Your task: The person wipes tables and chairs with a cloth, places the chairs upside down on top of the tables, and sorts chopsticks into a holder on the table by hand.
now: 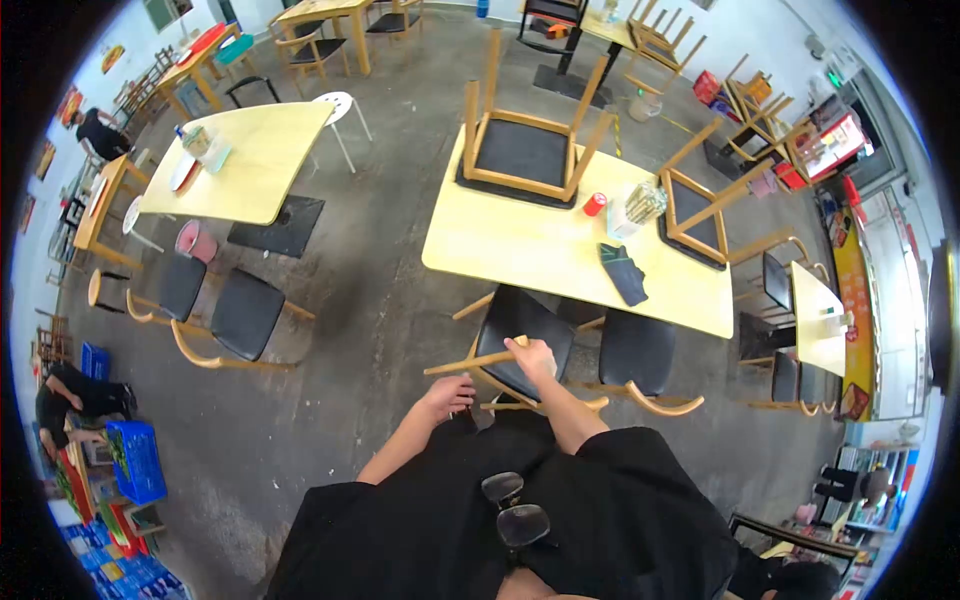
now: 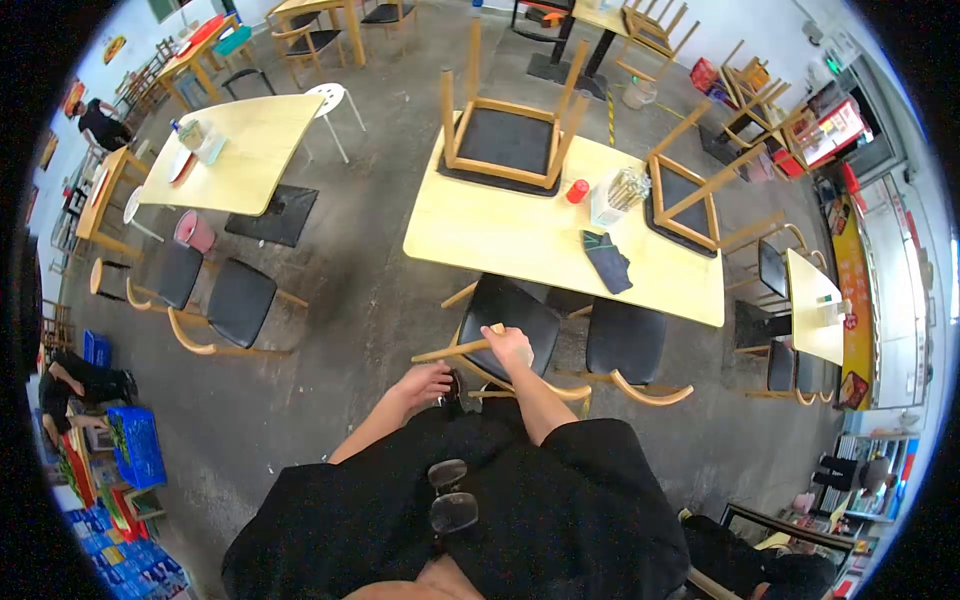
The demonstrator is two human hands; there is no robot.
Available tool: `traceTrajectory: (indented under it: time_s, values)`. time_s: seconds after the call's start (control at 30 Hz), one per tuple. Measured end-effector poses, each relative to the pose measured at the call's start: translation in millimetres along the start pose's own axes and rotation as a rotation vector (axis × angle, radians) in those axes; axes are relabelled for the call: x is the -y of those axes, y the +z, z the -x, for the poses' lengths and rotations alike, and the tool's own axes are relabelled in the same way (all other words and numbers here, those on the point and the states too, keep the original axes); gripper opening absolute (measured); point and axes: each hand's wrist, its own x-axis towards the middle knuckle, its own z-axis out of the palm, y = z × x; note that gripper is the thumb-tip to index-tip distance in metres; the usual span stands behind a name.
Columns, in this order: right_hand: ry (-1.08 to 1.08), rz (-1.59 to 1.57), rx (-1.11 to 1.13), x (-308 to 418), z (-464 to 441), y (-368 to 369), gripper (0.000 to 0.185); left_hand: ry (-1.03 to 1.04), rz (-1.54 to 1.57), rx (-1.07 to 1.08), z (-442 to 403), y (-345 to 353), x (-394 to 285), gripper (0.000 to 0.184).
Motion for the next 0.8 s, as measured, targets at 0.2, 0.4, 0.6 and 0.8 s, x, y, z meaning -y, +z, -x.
traceTrajectory:
  time_s: [0.2, 0.4, 0.6, 0.8]
  values:
    - [-0.146, -0.054, 0.051, 41.5, 0.2, 55.6, 0.047, 0.004, 0.725, -0.331, -6.0, -96.0, 71.2, 0.057]
    - [-0.289, -0.495, 0.416, 85.1, 56.9, 6.1, 0.032, -0.037, 0.988, -0.64, 27.3, -127.9, 121.8, 0.071]
    - [-0.176, -1.154, 0.75, 43.8, 74.1, -81.9, 0.03, 0.161, 1.459, -0.714, 111.5, -100.7, 73.7, 0.085]
    - [-0.204, -1.342, 0.921, -16.1, 40.8, -98.0, 0.048, 0.997, 1.298, -0.529, 160.1, -161.4, 56.3, 0.041]
